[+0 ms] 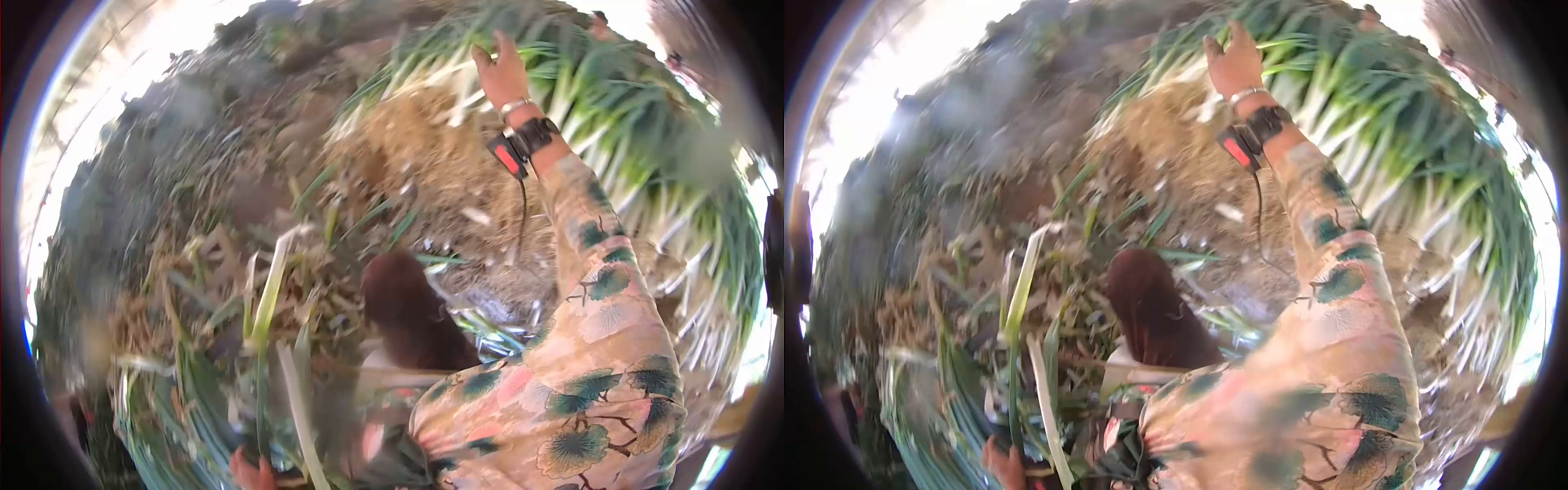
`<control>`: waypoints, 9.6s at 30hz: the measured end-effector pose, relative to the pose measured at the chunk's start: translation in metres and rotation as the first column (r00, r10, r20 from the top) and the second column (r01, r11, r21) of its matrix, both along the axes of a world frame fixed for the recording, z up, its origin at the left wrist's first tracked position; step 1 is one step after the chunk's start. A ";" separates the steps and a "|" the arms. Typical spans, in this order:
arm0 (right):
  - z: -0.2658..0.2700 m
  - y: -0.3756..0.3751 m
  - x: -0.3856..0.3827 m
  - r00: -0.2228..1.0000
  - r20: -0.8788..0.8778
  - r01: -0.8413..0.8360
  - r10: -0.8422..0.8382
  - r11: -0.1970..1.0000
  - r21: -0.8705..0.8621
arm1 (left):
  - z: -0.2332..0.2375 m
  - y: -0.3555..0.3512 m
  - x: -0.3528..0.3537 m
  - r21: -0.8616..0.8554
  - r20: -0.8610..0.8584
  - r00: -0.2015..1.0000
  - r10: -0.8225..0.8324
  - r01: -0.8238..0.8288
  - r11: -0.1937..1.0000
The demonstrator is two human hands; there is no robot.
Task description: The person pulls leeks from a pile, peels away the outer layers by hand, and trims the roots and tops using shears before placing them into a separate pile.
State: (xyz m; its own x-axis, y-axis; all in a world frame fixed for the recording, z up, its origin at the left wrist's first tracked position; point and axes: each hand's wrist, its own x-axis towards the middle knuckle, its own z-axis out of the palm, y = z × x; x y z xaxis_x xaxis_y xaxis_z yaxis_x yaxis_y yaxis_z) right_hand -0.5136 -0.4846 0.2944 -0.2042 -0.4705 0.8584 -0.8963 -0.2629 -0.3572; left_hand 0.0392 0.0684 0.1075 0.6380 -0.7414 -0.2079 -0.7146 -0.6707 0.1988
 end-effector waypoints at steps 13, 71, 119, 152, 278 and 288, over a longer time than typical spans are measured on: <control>-0.258 0.207 0.353 0.216 0.418 -0.572 0.882 -0.233 0.786 | -0.090 0.018 -0.019 -0.123 -0.042 0.996 -0.078 0.072 0.990; -0.204 0.102 0.370 -0.244 0.966 -0.928 0.082 -0.309 -0.208 | 0.051 -0.127 0.116 -0.237 0.531 0.798 0.286 -0.184 0.954; -0.167 0.328 0.351 -0.018 0.354 -0.109 0.935 -0.354 0.929 | -0.105 -0.038 -0.043 -0.502 -0.461 0.780 0.424 -0.623 0.600; -0.215 0.269 0.453 0.166 0.201 -0.288 0.965 -0.148 0.946 | -0.078 -0.045 -0.053 -0.261 -0.467 0.835 0.290 -0.443 0.857; -0.253 0.292 0.369 0.236 0.553 -0.639 0.799 -0.302 0.708 | -0.076 -0.008 0.038 -0.334 -0.668 0.741 0.072 -0.384 0.861; -0.273 0.290 0.368 0.249 0.570 -0.684 0.783 -0.274 0.676 | -0.072 -0.006 0.033 -0.340 -0.601 0.768 0.222 -0.497 0.798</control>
State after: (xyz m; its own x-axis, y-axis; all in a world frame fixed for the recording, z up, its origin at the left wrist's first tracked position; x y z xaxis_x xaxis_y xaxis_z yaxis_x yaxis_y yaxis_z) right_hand -0.1455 -0.1942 0.0217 0.8594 -0.5103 -0.0328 -0.2883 -0.4307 -0.8552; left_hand 0.0718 0.0621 0.0358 0.7740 -0.5669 -0.2820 -0.1348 -0.5826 0.8015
